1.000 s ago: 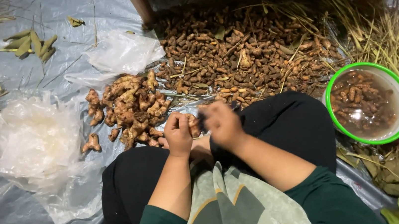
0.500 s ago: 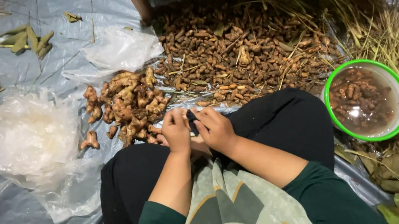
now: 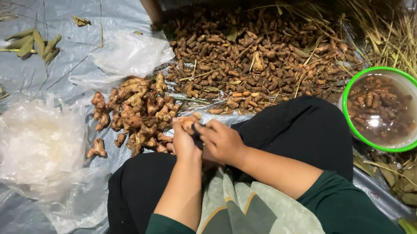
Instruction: A person sits on the floor cleaning and breaking apart ginger roots from a large pile using their hands and a small knife.
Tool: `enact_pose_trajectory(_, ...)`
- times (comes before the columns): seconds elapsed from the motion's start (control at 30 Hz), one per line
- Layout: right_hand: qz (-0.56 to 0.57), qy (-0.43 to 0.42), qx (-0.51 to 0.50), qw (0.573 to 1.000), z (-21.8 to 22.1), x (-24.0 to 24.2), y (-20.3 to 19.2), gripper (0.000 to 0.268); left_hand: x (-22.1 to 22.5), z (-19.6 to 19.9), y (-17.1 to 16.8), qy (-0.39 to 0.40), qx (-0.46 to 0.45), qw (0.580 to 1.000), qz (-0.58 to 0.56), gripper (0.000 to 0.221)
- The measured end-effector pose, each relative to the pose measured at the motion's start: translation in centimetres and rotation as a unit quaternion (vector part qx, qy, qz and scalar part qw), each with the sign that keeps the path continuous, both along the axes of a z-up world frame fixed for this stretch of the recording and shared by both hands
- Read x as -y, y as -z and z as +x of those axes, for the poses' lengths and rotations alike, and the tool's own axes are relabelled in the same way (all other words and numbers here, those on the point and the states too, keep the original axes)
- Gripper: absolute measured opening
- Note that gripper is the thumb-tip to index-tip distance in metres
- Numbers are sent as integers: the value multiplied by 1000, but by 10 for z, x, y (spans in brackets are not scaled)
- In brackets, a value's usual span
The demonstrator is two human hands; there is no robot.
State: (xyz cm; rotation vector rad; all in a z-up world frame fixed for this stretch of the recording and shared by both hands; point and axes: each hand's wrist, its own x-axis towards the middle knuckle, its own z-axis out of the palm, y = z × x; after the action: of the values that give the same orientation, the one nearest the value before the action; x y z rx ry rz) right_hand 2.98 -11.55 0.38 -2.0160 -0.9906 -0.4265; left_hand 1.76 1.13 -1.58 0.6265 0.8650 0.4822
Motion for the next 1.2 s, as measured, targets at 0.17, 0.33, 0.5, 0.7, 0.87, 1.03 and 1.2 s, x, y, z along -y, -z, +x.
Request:
enact_pose_trajectory(0.17,36,-10,8,999,13,5,10,31,-7,21,8,-114,-105,984,-91,87)
enact_pose_trajectory(0.33,-17,7,115,993,23,-7,3,40,15,-10,-31,107,138,983,-58,34)
enact_pose_trajectory(0.5,12,-63,125,990,9,-3,27,9,-14,-4,32,45,128,975,-175,54)
enact_pose_trajectory(0.7,96,-14,21,995,15,-7,-3,40,-12,-13,9,61,184,961,-195,38)
enact_pose_trajectory(0.87,-13,-76,-68,995,20,-1,35,55,1,-13,13,125,209,961,-131,39)
enact_pose_trajectory(1.03,-78,-162,-162,970,44,10,32,71,-1,-15,6,166,201,959,-113,41)
enact_pose_trajectory(1.2,-171,-81,-48,981,44,12,41,52,-3,-17,-23,207,23,867,453,36)
